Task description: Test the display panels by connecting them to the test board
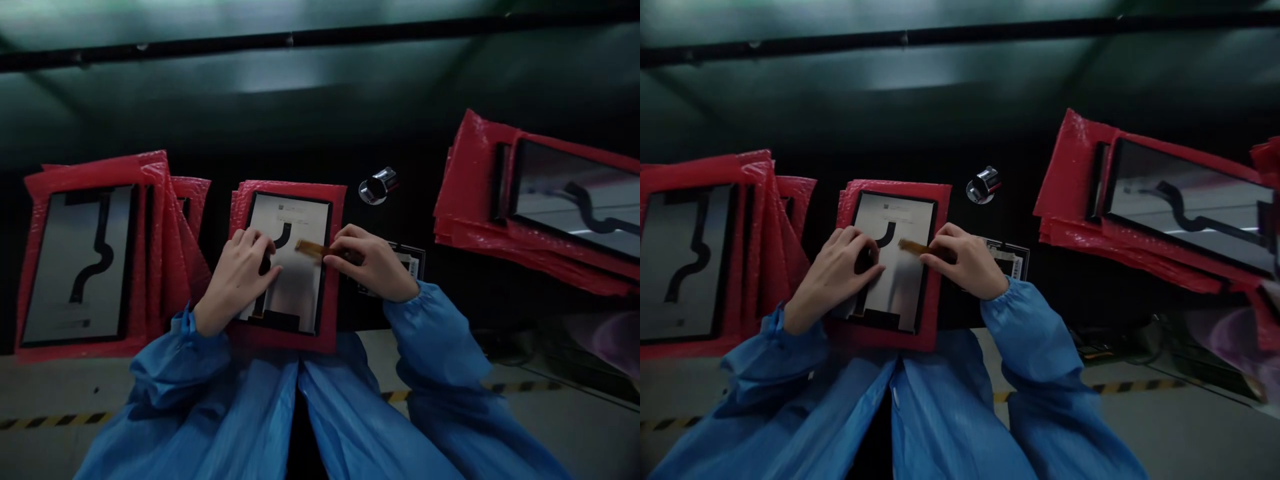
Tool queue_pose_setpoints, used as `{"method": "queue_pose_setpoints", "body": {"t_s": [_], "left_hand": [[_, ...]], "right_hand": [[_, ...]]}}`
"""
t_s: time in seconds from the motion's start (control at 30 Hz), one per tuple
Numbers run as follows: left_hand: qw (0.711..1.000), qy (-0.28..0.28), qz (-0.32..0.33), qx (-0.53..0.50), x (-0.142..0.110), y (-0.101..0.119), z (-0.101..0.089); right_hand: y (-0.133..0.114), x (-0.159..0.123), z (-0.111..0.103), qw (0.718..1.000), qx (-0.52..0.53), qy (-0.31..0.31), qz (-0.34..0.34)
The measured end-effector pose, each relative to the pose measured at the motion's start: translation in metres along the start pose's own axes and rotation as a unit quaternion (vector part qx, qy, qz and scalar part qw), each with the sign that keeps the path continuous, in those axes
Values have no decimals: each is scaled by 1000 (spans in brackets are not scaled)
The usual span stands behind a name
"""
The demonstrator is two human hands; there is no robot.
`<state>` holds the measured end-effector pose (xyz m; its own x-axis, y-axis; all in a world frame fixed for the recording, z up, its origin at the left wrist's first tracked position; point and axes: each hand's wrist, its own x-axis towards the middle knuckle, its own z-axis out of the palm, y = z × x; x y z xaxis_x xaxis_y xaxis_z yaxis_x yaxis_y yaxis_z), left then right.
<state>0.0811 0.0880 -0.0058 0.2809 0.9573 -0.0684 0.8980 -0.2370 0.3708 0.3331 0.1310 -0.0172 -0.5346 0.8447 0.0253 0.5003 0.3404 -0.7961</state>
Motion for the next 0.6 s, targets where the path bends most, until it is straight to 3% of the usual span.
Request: {"method": "queue_pose_setpoints", "body": {"t_s": [0.13, 0.23, 0.37, 0.53, 0.6], "left_hand": [[999, -4, -24, 30, -16, 0, 2], [998, 50, -45, 17, -26, 1, 7], [992, 108, -61, 4, -24, 0, 11], [995, 56, 67, 53, -11, -7, 24], [992, 59, 91, 64, -11, -9, 30]], "right_hand": [[1, 3, 2, 990, 138, -16, 9], [1, 4, 2, 976, 215, -15, 35], [1, 5, 0, 953, 302, -9, 18], [4, 4, 3, 935, 352, -11, 35], [6, 4, 5, 928, 368, -4, 51]]}}
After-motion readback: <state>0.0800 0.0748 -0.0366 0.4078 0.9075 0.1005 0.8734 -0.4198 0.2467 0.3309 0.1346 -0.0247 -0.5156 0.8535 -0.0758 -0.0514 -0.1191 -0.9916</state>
